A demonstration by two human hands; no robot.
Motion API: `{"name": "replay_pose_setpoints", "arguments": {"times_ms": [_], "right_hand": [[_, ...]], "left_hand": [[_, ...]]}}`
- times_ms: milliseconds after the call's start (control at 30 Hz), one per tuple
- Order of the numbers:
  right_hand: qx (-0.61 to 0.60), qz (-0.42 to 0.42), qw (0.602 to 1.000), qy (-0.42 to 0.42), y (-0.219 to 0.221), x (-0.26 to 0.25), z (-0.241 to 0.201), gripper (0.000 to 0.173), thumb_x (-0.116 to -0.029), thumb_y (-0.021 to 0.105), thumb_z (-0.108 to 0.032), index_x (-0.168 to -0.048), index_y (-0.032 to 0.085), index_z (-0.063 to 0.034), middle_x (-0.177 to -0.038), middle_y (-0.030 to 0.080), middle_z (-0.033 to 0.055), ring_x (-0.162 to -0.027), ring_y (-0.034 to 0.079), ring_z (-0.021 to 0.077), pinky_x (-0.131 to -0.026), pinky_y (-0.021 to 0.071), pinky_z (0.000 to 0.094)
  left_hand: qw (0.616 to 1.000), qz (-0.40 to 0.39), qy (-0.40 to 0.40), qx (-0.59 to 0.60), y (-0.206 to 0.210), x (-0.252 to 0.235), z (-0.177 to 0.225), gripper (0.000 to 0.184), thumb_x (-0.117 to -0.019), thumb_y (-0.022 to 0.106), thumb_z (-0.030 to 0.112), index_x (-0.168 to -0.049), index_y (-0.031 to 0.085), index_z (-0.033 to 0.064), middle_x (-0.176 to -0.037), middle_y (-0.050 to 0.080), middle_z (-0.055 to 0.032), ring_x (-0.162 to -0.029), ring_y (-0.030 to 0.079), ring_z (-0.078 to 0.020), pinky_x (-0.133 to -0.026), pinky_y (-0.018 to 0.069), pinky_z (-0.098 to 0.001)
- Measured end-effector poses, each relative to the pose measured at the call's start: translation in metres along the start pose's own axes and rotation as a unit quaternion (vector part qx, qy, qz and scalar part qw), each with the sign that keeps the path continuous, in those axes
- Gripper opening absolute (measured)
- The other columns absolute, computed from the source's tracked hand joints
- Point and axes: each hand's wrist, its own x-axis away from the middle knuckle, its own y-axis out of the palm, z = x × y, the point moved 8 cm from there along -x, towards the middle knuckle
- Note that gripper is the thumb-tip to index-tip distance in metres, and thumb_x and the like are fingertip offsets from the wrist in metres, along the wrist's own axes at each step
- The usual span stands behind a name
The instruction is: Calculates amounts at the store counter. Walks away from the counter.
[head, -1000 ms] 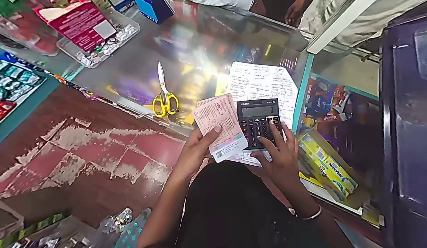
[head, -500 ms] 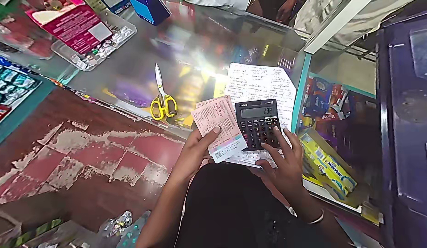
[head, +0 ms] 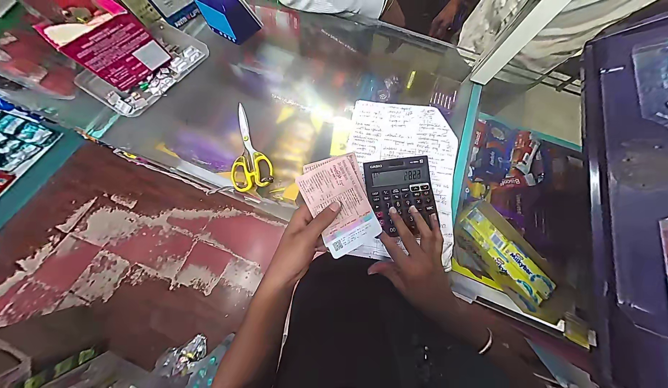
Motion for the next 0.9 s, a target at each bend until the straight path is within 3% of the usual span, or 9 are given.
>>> {"name": "replay_pose_setpoints", "arguments": {"times_ms": [133, 267, 333, 467, 667, 900], "right_hand": [[-0.037, 0.016, 0.999, 0.025, -0.008, 0.001, 0.012, 0.060, -0.0995, 0.044, -0.067, -0.118, 0.072, -0.0173, -0.145, 0.058, 0.0173, -0.143, 0.044, 0.0396, -0.119, 0.0237, 0.0636], [-0.035, 0.039, 0.994, 0.099, -0.022, 0.002, 0.047, 0.063, -0.1001, 0.048, -0.063, -0.127, 0.068, -0.0094, -0.140, 0.059, 0.0267, -0.133, 0.054, 0.0440, -0.108, 0.0419, 0.0600], [-0.040, 0.036, 0.990, 0.133, -0.023, 0.005, 0.061, 0.065, -0.0998, 0.053, -0.059, -0.133, 0.065, -0.0043, -0.141, 0.057, 0.0289, -0.131, 0.055, 0.0439, -0.105, 0.0469, 0.0552], [-0.042, 0.034, 0.987, 0.150, -0.020, 0.009, 0.067, 0.065, -0.0992, 0.058, -0.053, -0.136, 0.062, -0.0002, -0.142, 0.057, 0.0283, -0.128, 0.058, 0.0421, -0.105, 0.0482, 0.0510], [-0.053, 0.026, 0.986, 0.155, -0.016, 0.011, 0.064, 0.063, -0.0995, 0.059, -0.050, -0.137, 0.061, 0.0015, -0.142, 0.056, 0.0292, -0.130, 0.057, 0.0434, -0.107, 0.0461, 0.0544], [-0.053, 0.018, 0.985, 0.163, -0.016, 0.011, 0.065, 0.062, -0.0986, 0.061, -0.047, -0.137, 0.061, 0.0029, -0.143, 0.056, 0.0293, -0.131, 0.057, 0.0434, -0.109, 0.0455, 0.0514]], "left_hand": [[1.000, -0.007, 0.003, 0.007, 0.001, 0.002, 0.000, 0.021, -0.1068, 0.041, 0.011, -0.115, 0.061, 0.0112, -0.093, 0.078, -0.0024, -0.077, 0.075, -0.0089, -0.069, 0.0631, -0.0239], [1.000, 0.000, -0.004, 0.008, -0.001, 0.002, -0.003, 0.021, -0.1070, 0.040, 0.011, -0.116, 0.060, 0.0098, -0.094, 0.078, -0.0035, -0.079, 0.076, -0.0103, -0.070, 0.0638, -0.0254], [1.000, -0.008, -0.002, 0.012, 0.000, 0.001, -0.003, 0.022, -0.1069, 0.041, 0.011, -0.115, 0.061, 0.0097, -0.094, 0.078, -0.0041, -0.077, 0.075, -0.0100, -0.068, 0.0632, -0.0244], [0.999, -0.031, -0.003, 0.013, 0.007, -0.001, -0.003, 0.022, -0.1071, 0.043, 0.013, -0.113, 0.064, 0.0118, -0.093, 0.078, -0.0033, -0.074, 0.074, -0.0080, -0.065, 0.0621, -0.0223], [0.999, -0.047, -0.012, 0.003, 0.012, -0.003, 0.000, 0.020, -0.1064, 0.046, 0.015, -0.113, 0.065, 0.0119, -0.092, 0.077, -0.0029, -0.076, 0.074, -0.0081, -0.068, 0.0622, -0.0232], [0.998, -0.062, -0.006, 0.004, 0.015, -0.002, 0.003, 0.021, -0.1068, 0.047, 0.015, -0.113, 0.066, 0.0130, -0.092, 0.077, -0.0022, -0.075, 0.074, -0.0066, -0.066, 0.0611, -0.0215]]}}
